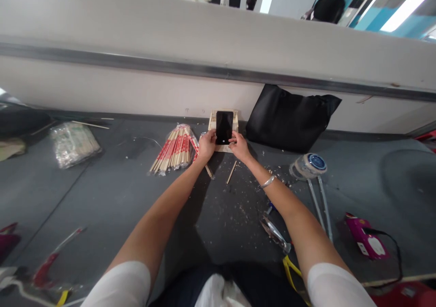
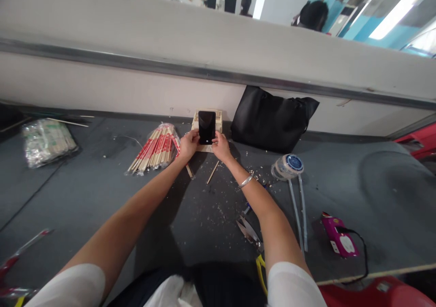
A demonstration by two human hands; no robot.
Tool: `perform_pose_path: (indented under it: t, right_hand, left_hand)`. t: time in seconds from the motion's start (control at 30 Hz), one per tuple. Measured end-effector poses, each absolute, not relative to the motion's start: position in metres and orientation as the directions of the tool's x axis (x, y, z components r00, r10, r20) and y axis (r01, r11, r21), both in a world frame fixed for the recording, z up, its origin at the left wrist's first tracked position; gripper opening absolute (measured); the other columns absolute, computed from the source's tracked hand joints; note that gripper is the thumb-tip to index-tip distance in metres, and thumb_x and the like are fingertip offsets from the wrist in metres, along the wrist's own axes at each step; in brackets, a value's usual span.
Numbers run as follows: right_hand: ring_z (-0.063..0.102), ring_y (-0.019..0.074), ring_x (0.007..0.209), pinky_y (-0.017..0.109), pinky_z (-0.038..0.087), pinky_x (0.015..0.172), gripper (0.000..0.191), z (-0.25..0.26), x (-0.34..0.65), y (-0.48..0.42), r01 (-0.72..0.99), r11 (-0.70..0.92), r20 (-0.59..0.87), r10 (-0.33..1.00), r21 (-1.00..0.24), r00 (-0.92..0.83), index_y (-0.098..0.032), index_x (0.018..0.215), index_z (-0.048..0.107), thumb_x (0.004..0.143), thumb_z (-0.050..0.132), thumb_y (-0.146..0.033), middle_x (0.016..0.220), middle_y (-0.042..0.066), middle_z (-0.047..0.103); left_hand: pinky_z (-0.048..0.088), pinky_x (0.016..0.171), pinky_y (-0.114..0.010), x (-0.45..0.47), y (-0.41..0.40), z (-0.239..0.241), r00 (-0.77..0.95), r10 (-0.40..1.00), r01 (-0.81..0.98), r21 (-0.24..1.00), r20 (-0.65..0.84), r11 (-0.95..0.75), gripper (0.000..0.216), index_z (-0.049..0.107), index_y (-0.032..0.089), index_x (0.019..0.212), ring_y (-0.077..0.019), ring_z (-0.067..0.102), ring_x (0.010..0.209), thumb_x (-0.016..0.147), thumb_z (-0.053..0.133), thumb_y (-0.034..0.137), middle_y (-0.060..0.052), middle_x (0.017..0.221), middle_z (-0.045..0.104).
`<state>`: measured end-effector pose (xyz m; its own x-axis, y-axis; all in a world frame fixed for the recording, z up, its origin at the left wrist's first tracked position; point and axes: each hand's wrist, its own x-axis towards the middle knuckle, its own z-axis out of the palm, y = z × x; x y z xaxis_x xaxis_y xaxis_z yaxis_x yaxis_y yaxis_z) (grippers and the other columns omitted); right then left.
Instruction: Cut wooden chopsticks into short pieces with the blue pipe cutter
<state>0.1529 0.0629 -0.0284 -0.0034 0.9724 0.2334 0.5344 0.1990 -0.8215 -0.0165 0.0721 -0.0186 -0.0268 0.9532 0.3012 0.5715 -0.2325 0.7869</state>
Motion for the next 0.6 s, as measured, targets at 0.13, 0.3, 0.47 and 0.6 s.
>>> perform_pose_path:
  t: [0.13, 0.3, 0.47, 0.6]
  right_hand:
    - [0.071, 0.0187, 0.094, 0.038, 0.064, 0.083, 0.060, -0.0315, 0.1529, 0.0639, 0.478, 0.195, 0.227, 0.974, -0.856, 0.009, -0.022, 0.130, 0.058, 0.072, 0.054, -0.007, 0.121, 0.009, 0.063]
    - [0.071, 0.0178, 0.091, 0.038, 0.064, 0.083, 0.059, -0.0352, 0.1539, 0.0643, 0.456, 0.195, 0.231, 0.973, -0.868, 0.023, -0.022, 0.128, 0.059, 0.071, 0.053, -0.006, 0.119, 0.009, 0.064]
    - [0.070, 0.0171, 0.087, 0.040, 0.065, 0.083, 0.054, -0.0388, 0.1550, 0.0648, 0.448, 0.200, 0.243, 0.969, -0.871, 0.039, -0.023, 0.123, 0.061, 0.072, 0.055, -0.006, 0.112, 0.006, 0.065]
    - [0.069, 0.0186, 0.087, 0.044, 0.064, 0.087, 0.051, -0.0340, 0.1582, 0.0611, 0.462, 0.180, 0.229, 0.972, -0.868, 0.051, -0.023, 0.123, 0.061, 0.075, 0.056, -0.008, 0.111, 0.007, 0.067]
  left_hand:
    - [0.055, 0.088, -0.033, -0.0176, 0.0734, -0.0207, -0.020, 0.947, 0.572, 0.781, 0.321, -0.253, 0.040, 0.073, 0.020, 0.116, -0.0235, 0.074, 0.094, 0.083, 0.053, 0.007, -0.007, 0.098, 0.080]
    - [0.055, 0.089, -0.033, -0.0193, 0.0721, -0.0196, 0.002, 0.951, 0.581, 0.774, 0.310, -0.254, 0.041, 0.073, 0.017, 0.116, -0.0241, 0.073, 0.096, 0.082, 0.053, 0.006, -0.009, 0.101, 0.080]
    - [0.055, 0.089, -0.032, -0.0203, 0.0706, -0.0189, 0.011, 0.942, 0.575, 0.768, 0.336, -0.281, 0.035, 0.075, 0.018, 0.105, -0.0239, 0.072, 0.096, 0.083, 0.051, 0.006, -0.007, 0.099, 0.079]
    - [0.056, 0.088, -0.034, -0.0246, 0.0667, -0.0166, -0.050, 0.936, 0.585, 0.770, 0.348, -0.255, 0.029, 0.074, 0.019, 0.102, -0.0237, 0.072, 0.093, 0.085, 0.053, 0.009, -0.008, 0.095, 0.079]
